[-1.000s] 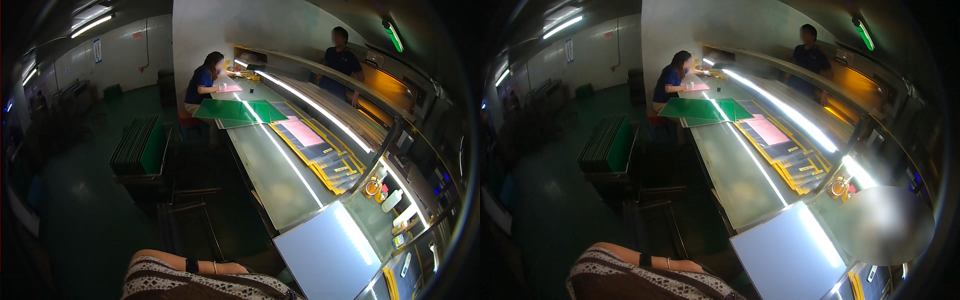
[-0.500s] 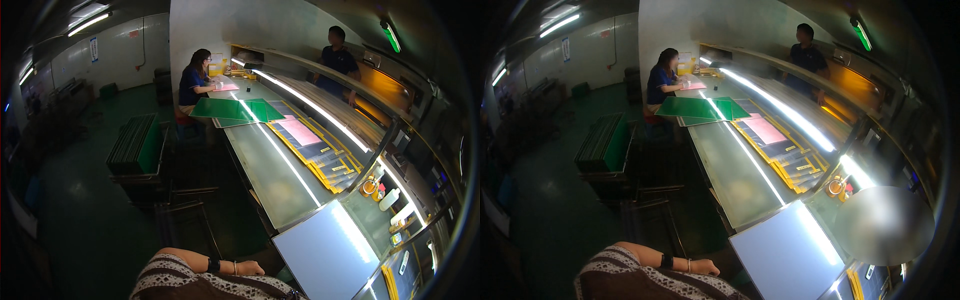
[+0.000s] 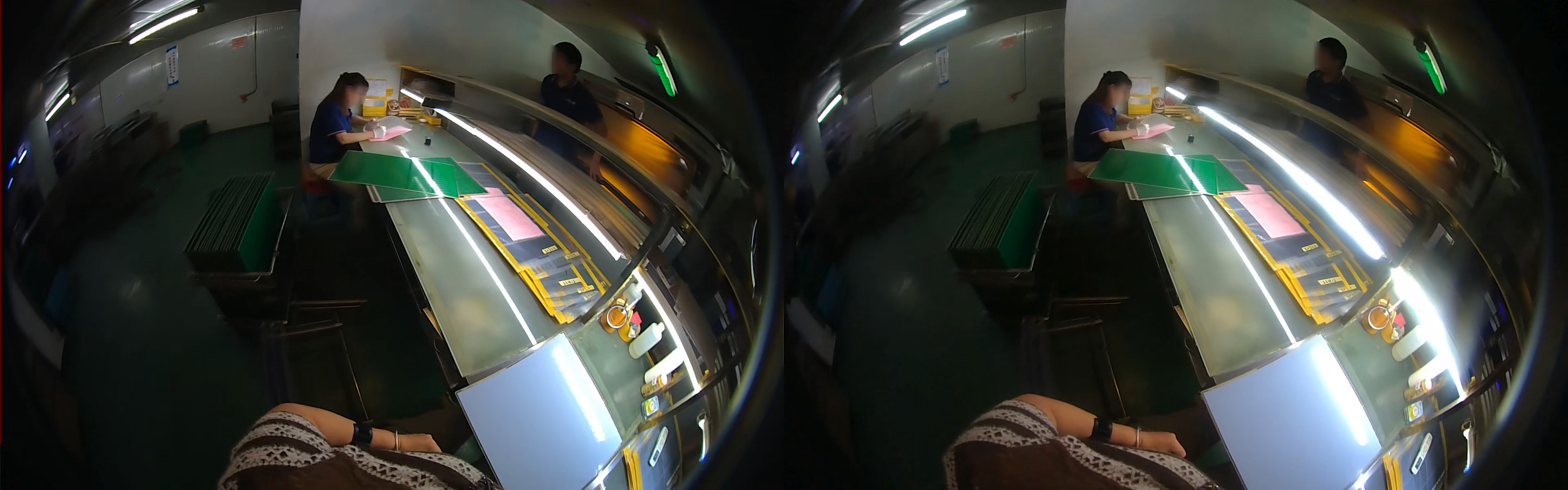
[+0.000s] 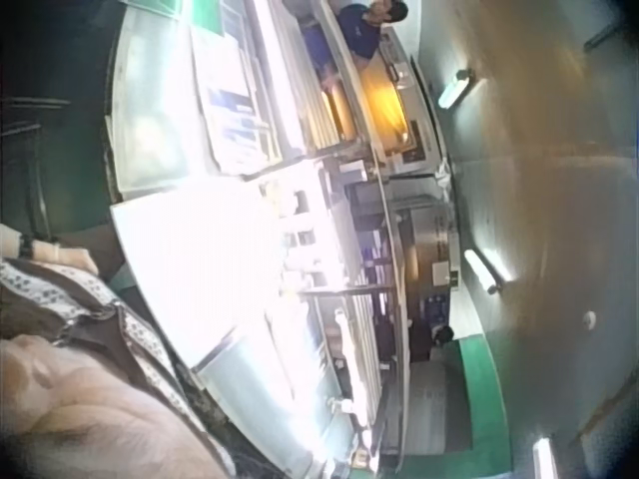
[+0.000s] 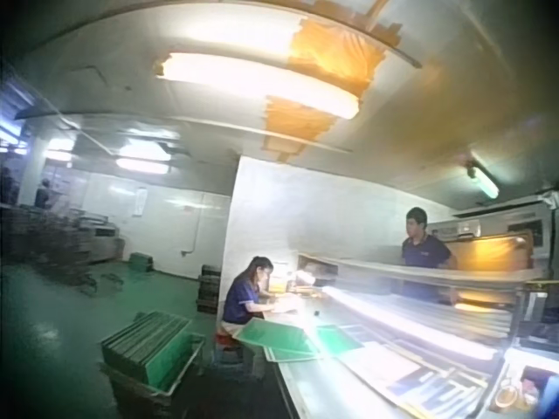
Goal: Inspecting and assembling patterned glass or electronic panels at a factory workstation.
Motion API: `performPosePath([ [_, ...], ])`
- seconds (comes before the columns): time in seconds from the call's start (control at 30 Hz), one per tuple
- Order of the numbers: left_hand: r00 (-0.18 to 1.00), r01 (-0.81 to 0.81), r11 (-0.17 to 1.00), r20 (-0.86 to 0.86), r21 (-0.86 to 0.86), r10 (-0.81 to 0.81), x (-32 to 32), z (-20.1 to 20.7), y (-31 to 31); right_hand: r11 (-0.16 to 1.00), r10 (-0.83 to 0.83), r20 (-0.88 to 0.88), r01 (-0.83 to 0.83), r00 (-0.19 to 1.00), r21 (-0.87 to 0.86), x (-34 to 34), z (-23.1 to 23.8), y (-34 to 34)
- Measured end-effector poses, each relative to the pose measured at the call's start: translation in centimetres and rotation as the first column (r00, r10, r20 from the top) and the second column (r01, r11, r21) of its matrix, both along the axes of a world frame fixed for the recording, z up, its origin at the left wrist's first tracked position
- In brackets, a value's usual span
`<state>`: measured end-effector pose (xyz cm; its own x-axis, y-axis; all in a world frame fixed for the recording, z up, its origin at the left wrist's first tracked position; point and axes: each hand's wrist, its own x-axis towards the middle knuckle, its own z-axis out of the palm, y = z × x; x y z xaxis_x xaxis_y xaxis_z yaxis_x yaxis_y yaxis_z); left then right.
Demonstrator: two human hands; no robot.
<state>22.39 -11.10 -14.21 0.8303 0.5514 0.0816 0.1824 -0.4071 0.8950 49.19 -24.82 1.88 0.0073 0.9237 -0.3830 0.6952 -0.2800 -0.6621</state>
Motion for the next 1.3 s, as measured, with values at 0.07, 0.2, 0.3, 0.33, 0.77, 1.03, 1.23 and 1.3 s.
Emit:
performPosePath([
  [0.07,1.0,0.002,1.0,-0.003,0.019,-0.002,0.1,-0.4,-0.1,1.0,0.002,0.003,-0.002,1.0,-0.005,0.2,0.0,0.0],
  [0.2,0.999,0.043,0.994,0.004,-0.096,-0.042,0.2,0.8,-0.3,1.0,-0.002,0.012,0.002,1.0,-0.008,0.7,0.3,0.2],
  [0.3,0.998,0.055,0.989,-0.028,-0.14,-0.059,0.1,2.0,-0.4,1.0,-0.002,0.009,0.002,1.0,-0.016,0.8,0.3,0.3],
  [0.33,0.997,0.058,0.986,-0.039,-0.154,-0.065,0.1,2.1,-0.5,1.0,-0.003,0.012,0.003,1.0,-0.016,0.9,0.4,0.4],
  [0.77,0.968,-0.211,0.975,-0.121,0.067,0.218,-4.6,3.1,-1.0,0.998,0.062,0.051,-0.061,0.997,-0.024,2.6,0.1,2.4],
  [1.03,0.982,-0.185,0.976,-0.003,0.118,0.186,-2.5,-2.5,-0.2,0.995,0.099,0.09,-0.099,0.991,-0.01,2.7,-0.3,2.8],
  [1.23,0.996,-0.077,0.997,0.038,-0.019,0.078,-1.3,-2.4,0.3,0.996,0.087,0.105,-0.087,0.991,-0.005,2.1,-0.2,2.5],
  [1.3,0.998,-0.049,0.997,0.047,-0.066,0.052,-1.4,-2.4,0.3,0.997,0.081,0.112,-0.08,0.99,-0.007,2.0,-0.2,2.3],
])
